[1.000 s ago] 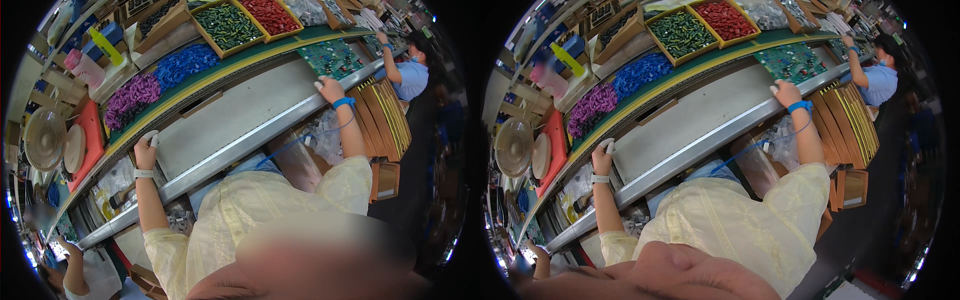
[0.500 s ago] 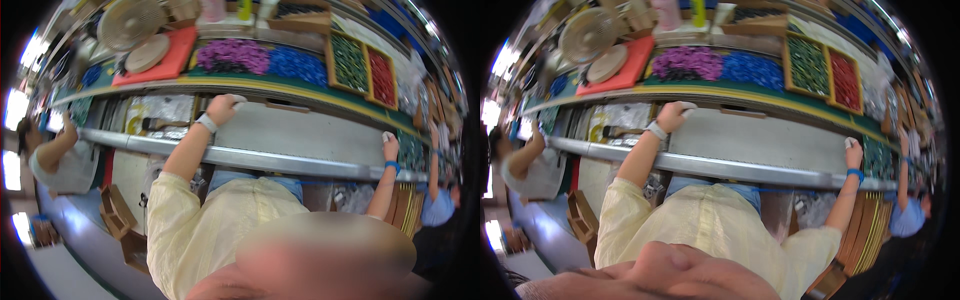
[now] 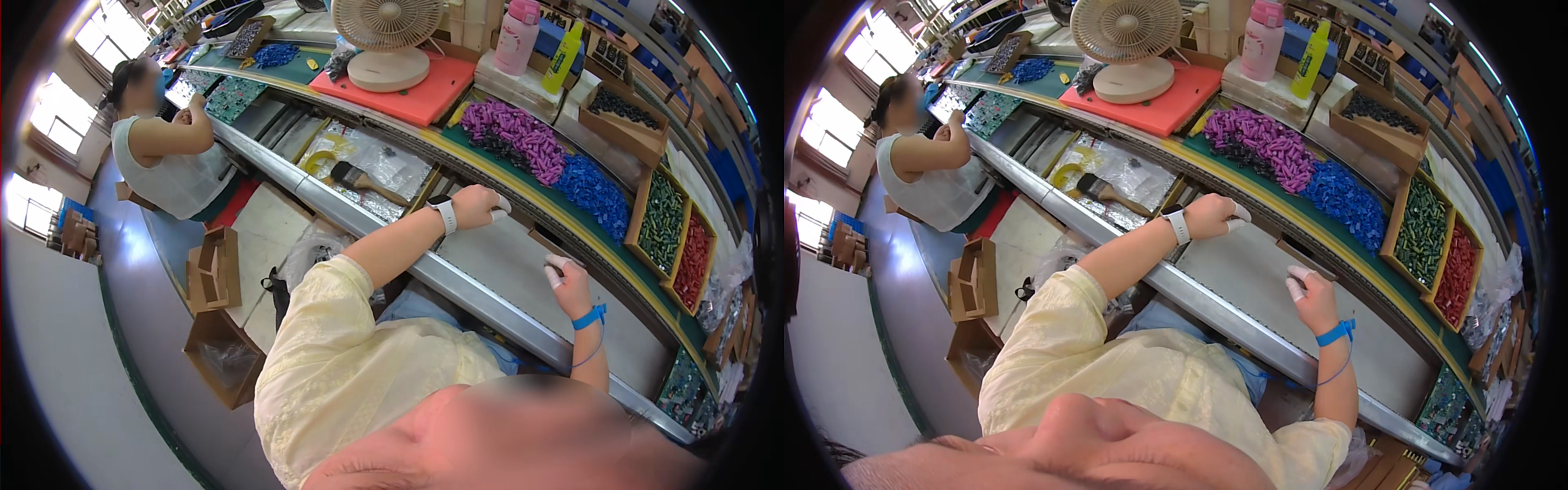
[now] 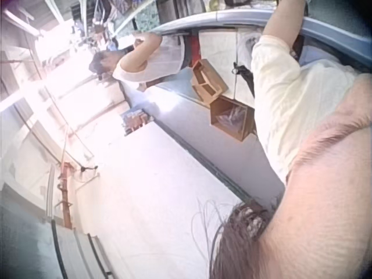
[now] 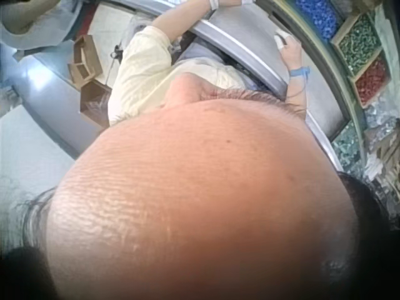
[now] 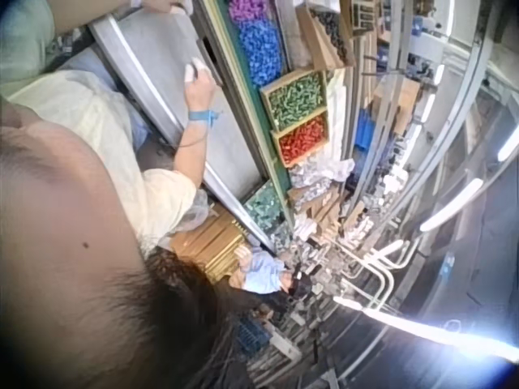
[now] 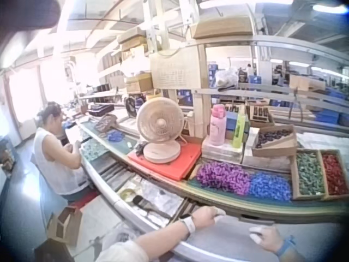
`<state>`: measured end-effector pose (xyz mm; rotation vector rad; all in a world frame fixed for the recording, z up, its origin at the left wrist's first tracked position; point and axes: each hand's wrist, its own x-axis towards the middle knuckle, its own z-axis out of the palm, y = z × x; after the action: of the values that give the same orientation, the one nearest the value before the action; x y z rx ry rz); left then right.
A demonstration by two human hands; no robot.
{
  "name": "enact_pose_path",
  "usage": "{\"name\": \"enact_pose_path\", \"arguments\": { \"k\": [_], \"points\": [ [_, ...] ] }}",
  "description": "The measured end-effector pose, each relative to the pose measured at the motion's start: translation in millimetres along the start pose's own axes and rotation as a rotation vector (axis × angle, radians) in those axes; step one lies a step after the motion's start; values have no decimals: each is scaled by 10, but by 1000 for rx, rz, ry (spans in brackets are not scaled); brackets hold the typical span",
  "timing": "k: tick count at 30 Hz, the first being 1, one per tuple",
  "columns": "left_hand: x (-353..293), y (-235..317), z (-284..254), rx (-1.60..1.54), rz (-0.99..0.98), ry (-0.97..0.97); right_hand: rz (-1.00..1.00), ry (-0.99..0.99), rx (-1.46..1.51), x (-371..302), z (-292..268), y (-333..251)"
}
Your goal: The person pulls circuit boards onto the workstation, picks electronic components from sorting bins and bags, inserts the components into the boards by hand, and pushes the boards down the assembly line.
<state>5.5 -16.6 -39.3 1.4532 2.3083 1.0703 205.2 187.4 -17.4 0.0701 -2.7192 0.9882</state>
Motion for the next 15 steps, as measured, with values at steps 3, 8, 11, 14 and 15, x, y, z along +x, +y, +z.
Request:
{"name": "enact_pose_path", "arguments": {
  "k": [3,8,11,14,15],
  "points": [
    [7,-27,-25,7,5,6,117,2,52,-43,-56,169],
    [6,-27,-20,-5,7,-15,264,60,120,-19,-152,223],
    [6,-35,-20,12,10,-21,259,26,111,-40,-130,250],
    [-13,-37,-39,27,-6,-38,205,-32,105,-48,-75,233],
    [-20,-49,-45,27,-1,-30,211,-56,113,-35,-68,205]
  ]
}}
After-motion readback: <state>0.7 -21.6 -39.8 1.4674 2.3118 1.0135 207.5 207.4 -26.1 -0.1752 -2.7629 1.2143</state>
